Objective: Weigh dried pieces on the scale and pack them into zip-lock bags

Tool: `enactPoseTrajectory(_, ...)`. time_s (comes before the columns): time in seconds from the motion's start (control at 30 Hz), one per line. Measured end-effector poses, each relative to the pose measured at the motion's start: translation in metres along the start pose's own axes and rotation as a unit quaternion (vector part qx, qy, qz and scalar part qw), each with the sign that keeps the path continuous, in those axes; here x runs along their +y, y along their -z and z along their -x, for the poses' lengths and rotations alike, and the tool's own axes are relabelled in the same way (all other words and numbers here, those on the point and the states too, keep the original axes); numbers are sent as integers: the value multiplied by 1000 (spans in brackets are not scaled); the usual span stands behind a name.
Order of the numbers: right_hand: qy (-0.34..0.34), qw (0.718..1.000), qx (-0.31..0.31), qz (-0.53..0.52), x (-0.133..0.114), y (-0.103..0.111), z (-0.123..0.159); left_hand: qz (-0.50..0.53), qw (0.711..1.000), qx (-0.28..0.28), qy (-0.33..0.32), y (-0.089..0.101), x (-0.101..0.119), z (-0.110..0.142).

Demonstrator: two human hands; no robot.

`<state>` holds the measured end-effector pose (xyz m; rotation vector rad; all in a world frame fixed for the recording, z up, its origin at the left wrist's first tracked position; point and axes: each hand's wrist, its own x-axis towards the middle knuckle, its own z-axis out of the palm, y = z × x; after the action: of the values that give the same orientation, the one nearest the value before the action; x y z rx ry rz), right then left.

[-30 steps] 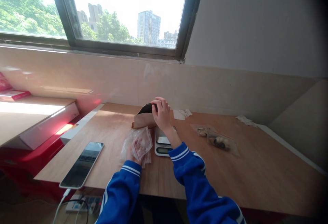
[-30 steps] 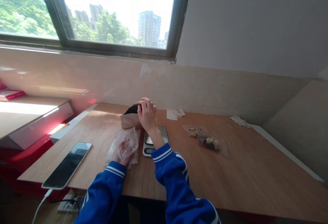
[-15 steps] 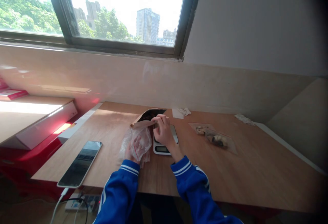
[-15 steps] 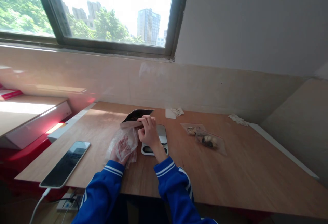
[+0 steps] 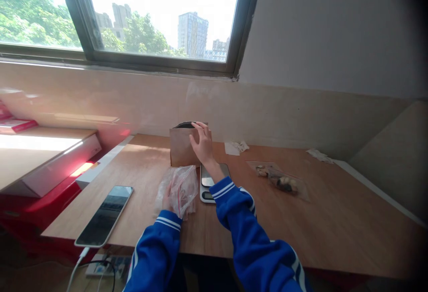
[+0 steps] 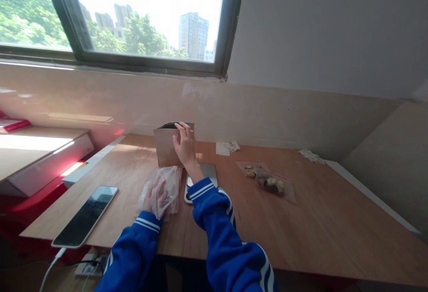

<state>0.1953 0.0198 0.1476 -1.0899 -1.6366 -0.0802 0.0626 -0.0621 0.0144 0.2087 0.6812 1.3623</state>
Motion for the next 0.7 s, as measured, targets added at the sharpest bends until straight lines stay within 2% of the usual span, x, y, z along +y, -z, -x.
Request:
enactPoseTrajectory(0.1, -59, 996, 0, -63, -9, 9, 24, -3, 1000, 27, -7, -7, 2, 5)
enactPoseTrajectory(0.17, -116, 986, -58, -107, -14, 18, 51, 1, 1000, 19, -5, -12, 2, 7)
enactPoseTrajectory(0.27, -181, 958, -154, -158, -13, 32, 89, -11, 999, -7, 45, -15, 1, 8)
enactPoseTrajectory(0.3, -199, 951, -163, -173, -11, 36, 99, -19, 998, -14, 52, -15, 0, 8)
enactPoseTrajectory(0.37, -237, 938, -152, -200, -3, 43, 113, -39, 999, -17, 22, -17, -3, 9)
enactPoseTrajectory(0.47, -290, 921, -111, -234, 13, 52, 121, -77, 995, -15, -66, -21, -7, 11)
enactPoseTrajectory(0.57, -303, 917, -74, -248, 23, 61, 126, -121, 986, -48, -101, -28, -9, 16)
enactPoseTrajectory(0.7, -322, 912, -19, -254, 21, 71, 140, -205, 964, -90, -144, -38, -9, 27)
